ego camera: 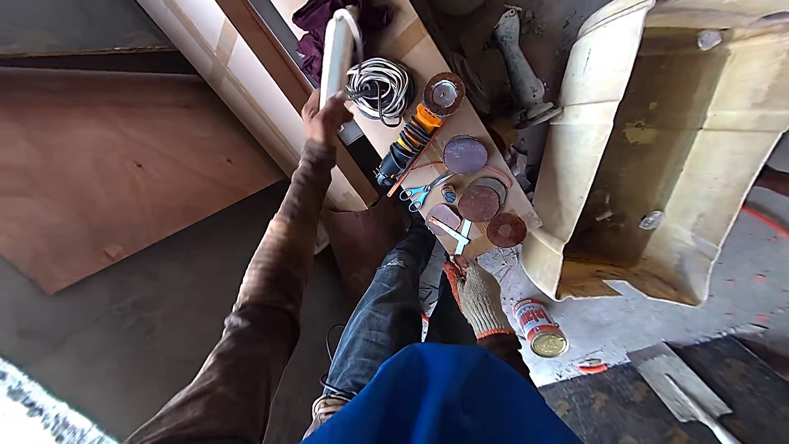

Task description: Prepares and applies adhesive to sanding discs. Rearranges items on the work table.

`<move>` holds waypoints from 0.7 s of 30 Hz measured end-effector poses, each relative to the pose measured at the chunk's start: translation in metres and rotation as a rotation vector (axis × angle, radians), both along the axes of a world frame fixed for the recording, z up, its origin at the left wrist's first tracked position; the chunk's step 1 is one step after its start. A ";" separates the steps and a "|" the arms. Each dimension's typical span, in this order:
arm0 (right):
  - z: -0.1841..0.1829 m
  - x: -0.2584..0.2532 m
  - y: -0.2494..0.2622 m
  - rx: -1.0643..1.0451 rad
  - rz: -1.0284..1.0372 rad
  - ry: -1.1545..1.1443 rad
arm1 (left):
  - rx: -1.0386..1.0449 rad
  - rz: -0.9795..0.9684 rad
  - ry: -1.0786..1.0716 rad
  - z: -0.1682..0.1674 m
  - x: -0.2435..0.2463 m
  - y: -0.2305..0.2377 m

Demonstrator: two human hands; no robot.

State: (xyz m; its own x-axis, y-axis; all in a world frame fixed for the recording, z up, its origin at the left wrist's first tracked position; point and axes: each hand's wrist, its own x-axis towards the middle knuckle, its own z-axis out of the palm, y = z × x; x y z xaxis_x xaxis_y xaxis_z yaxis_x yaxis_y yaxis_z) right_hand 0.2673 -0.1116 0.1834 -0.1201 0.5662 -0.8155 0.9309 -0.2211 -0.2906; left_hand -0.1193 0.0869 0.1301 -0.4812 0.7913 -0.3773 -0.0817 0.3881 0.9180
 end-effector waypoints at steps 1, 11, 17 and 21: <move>0.000 -0.008 0.007 -0.002 0.014 0.024 | 0.037 0.066 -0.189 0.009 -0.005 -0.028; -0.002 -0.113 0.089 0.271 0.217 0.204 | 0.154 0.319 -0.890 0.005 0.036 -0.222; -0.046 -0.205 0.176 0.611 0.400 0.230 | 0.308 0.355 -1.078 0.019 0.077 -0.223; -0.111 -0.268 0.242 0.587 0.490 0.113 | 0.407 0.308 -1.136 0.026 0.086 -0.233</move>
State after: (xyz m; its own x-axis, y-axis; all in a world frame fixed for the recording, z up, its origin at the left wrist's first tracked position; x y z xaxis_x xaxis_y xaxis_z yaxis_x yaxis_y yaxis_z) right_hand -0.0008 0.1309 0.0724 -0.5336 0.7627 -0.3654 0.8402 0.4286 -0.3322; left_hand -0.0329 -0.1460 0.1563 -0.2295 0.8606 -0.4546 -0.9445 -0.0842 0.3175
